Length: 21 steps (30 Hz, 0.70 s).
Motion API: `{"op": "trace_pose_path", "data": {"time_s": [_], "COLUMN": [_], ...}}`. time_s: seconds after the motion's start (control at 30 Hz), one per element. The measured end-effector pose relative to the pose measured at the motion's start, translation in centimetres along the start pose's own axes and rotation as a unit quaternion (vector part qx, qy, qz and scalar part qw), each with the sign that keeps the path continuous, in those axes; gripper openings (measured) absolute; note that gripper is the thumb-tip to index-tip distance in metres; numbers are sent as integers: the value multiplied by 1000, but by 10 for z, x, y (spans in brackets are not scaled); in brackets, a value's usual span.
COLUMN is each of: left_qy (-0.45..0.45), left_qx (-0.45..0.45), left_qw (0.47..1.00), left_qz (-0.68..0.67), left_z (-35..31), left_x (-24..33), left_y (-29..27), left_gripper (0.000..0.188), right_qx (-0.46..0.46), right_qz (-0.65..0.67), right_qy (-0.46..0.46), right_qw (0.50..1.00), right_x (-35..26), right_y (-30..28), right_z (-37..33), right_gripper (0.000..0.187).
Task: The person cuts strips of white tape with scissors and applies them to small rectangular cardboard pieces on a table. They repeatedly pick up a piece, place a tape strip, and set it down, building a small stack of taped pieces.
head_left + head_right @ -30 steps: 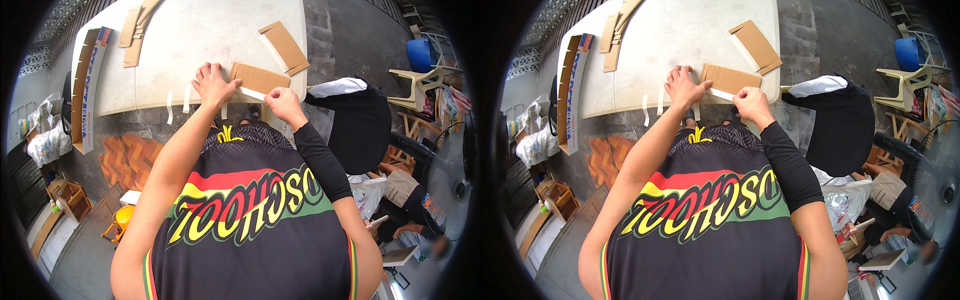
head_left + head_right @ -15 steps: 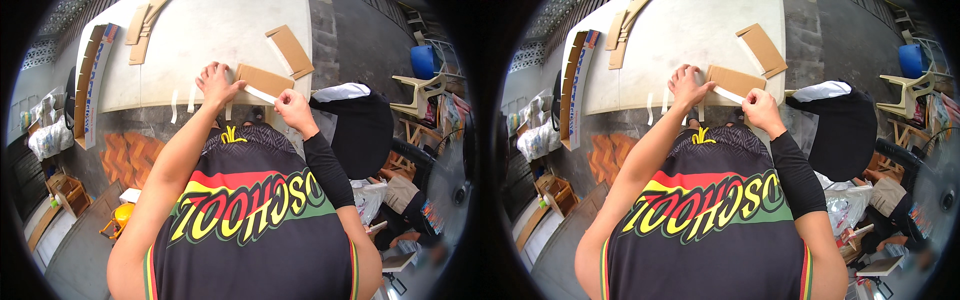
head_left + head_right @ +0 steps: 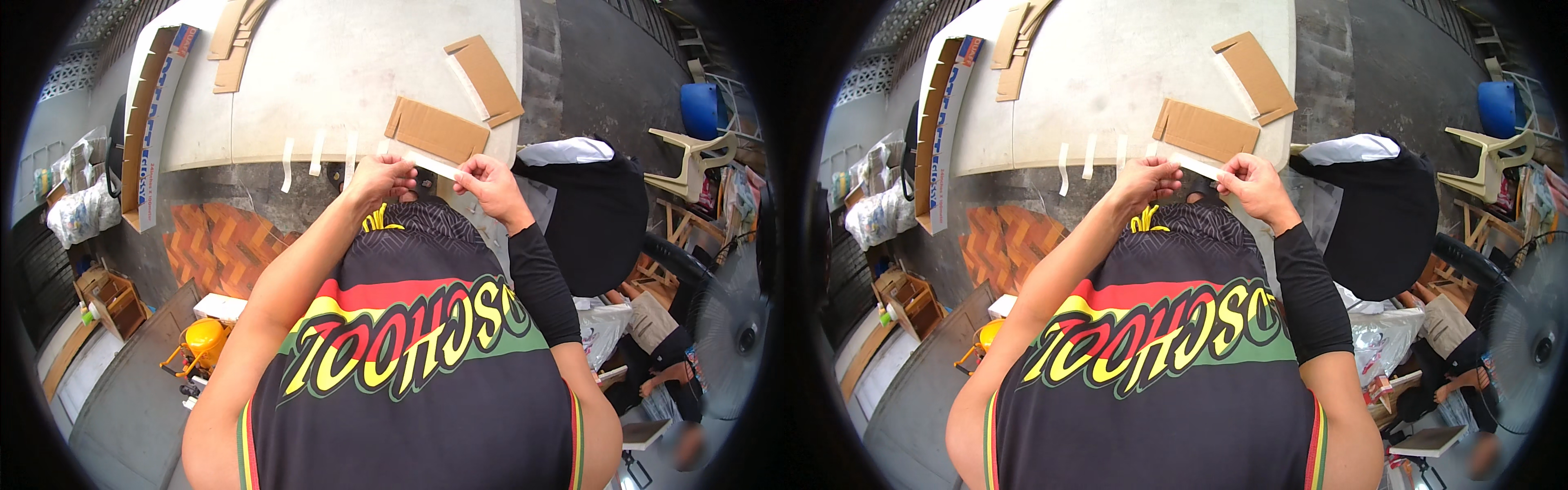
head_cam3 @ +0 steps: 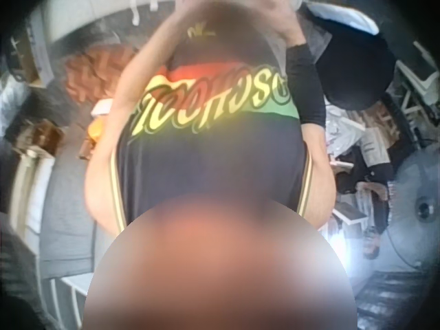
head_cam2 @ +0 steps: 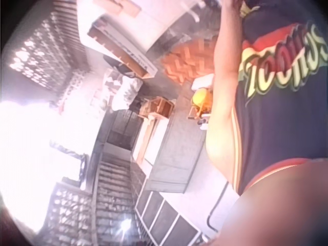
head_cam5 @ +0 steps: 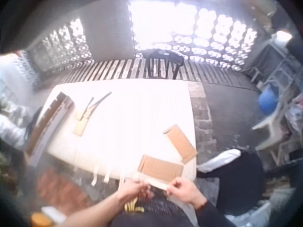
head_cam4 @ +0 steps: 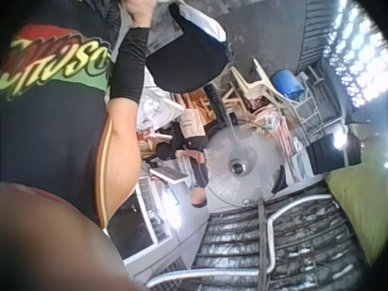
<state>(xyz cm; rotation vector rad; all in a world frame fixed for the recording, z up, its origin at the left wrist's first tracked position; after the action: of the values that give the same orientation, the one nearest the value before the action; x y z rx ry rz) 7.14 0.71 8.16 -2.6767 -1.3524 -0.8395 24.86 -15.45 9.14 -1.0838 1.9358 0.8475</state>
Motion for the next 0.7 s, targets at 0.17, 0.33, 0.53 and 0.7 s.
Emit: {"op": "trace_pose_path", "data": {"time_s": [0.17,0.33,0.53,0.7], "left_qy": [33,49,66,87], "left_qx": [30,84,111,129], "left_qw": [999,994,991,987], "left_qz": [14,42,36,37], "left_z": [11,15,22,24], "left_x": [5,5,0,-4], "left_y": [-4,2,6,8], "left_gripper": [16,20,23,26], "right_qx": [97,152,157,175], "right_qz": [-111,-201,-308,-369], "right_qy": [91,130,112,107], "right_qw": [985,959,932,906], "right_x": [5,8,6,6], "right_y": [2,6,0,4], "right_z": [7,12,23,30], "right_gripper": [14,20,28,26]}}
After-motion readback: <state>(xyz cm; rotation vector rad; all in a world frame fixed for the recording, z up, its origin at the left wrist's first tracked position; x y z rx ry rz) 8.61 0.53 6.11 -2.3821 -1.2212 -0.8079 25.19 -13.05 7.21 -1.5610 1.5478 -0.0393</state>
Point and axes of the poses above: each hand's wrist, its own z-axis towards the middle knuckle, its own y-axis out of the palm, x = y × z, the point moved 1 cm from there along z, towards the middle knuckle
